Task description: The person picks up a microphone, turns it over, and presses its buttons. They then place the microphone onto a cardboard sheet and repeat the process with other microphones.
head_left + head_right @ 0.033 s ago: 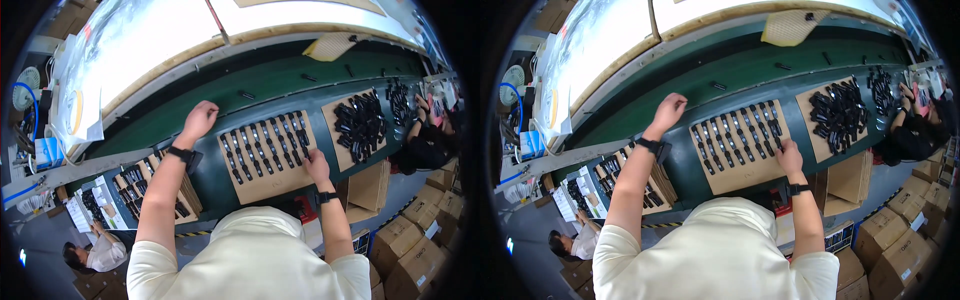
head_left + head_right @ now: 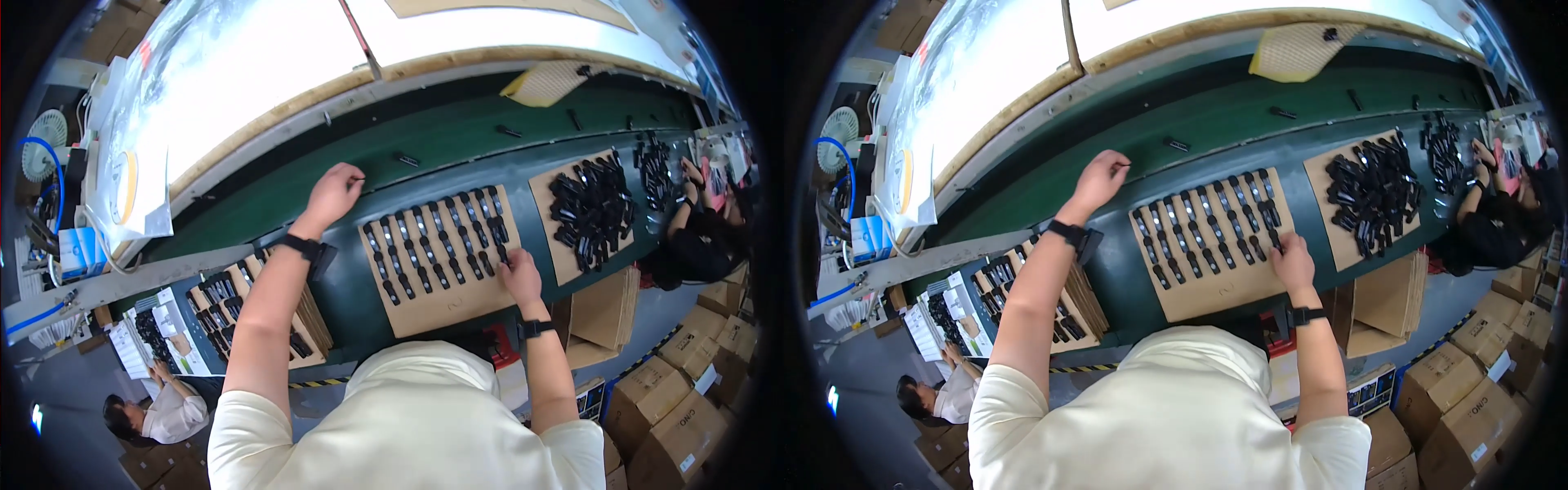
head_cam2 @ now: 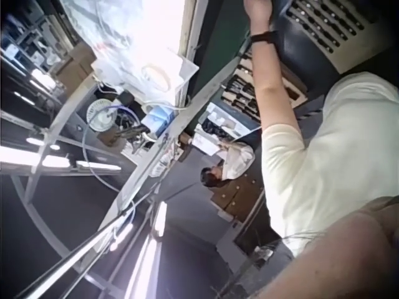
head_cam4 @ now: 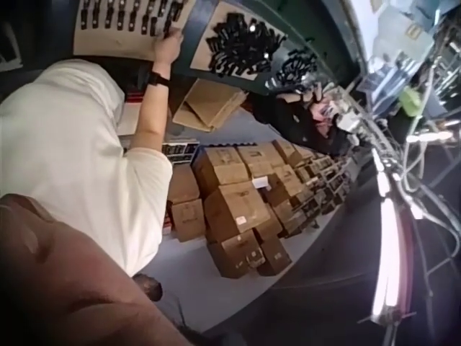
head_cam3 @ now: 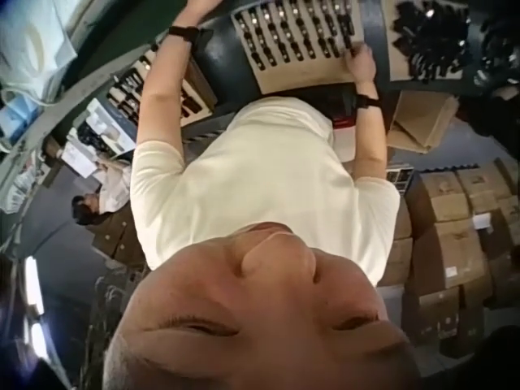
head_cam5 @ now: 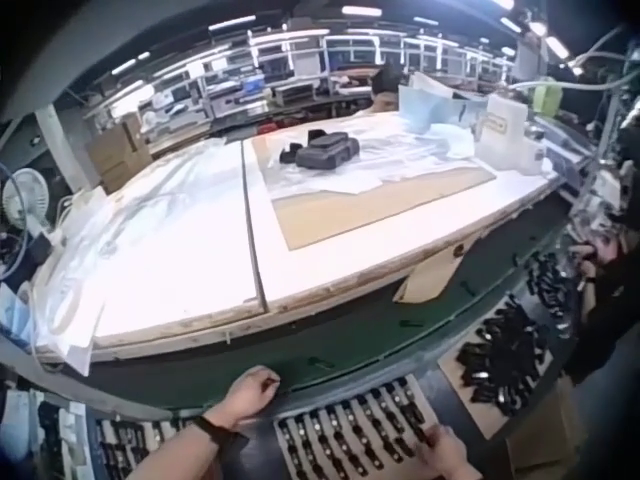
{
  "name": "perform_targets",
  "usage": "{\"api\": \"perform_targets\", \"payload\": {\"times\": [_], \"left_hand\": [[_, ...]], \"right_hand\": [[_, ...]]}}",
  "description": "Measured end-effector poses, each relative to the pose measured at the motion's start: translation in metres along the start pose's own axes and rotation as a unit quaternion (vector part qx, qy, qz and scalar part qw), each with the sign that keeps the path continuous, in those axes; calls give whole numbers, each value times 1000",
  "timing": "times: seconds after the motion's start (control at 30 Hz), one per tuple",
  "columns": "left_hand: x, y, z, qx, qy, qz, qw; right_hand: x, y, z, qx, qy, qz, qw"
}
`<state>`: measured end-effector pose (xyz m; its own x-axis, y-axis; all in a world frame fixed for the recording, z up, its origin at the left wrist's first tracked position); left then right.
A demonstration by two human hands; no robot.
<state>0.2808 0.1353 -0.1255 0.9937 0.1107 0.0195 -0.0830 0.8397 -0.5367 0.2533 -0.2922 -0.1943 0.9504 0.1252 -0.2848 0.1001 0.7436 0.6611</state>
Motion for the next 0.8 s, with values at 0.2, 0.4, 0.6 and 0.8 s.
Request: {"api": "perform_targets", "payload": {"times": [0.2,0.4,0.6,0.8], "left_hand": [[53,5,-54,55,44,-91,993],[70,19,-80,118,63,-61,989],[50,31,-70,3,83,37,996],[-26,-33,-21,-261,80,99,957]], "right_hand": [[-12,14,22,-12,-21,48,999],[-17,45,30,44,-11,75,996],[-12,100,20,102,16,157,982],[-22,184,18,202,50,230,950]]}}
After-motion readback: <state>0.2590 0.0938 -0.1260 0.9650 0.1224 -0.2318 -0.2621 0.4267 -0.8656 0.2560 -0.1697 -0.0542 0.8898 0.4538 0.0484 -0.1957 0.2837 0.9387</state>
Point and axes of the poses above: each hand's wrist, its own x-axis towards the middle knuckle, its own z-axis out of the back of the hand, y = z × x, the point moved 5 cm from there along x, towards the middle knuckle, and after that the axes turned 9 degrees about x, right-handed, at the moved point
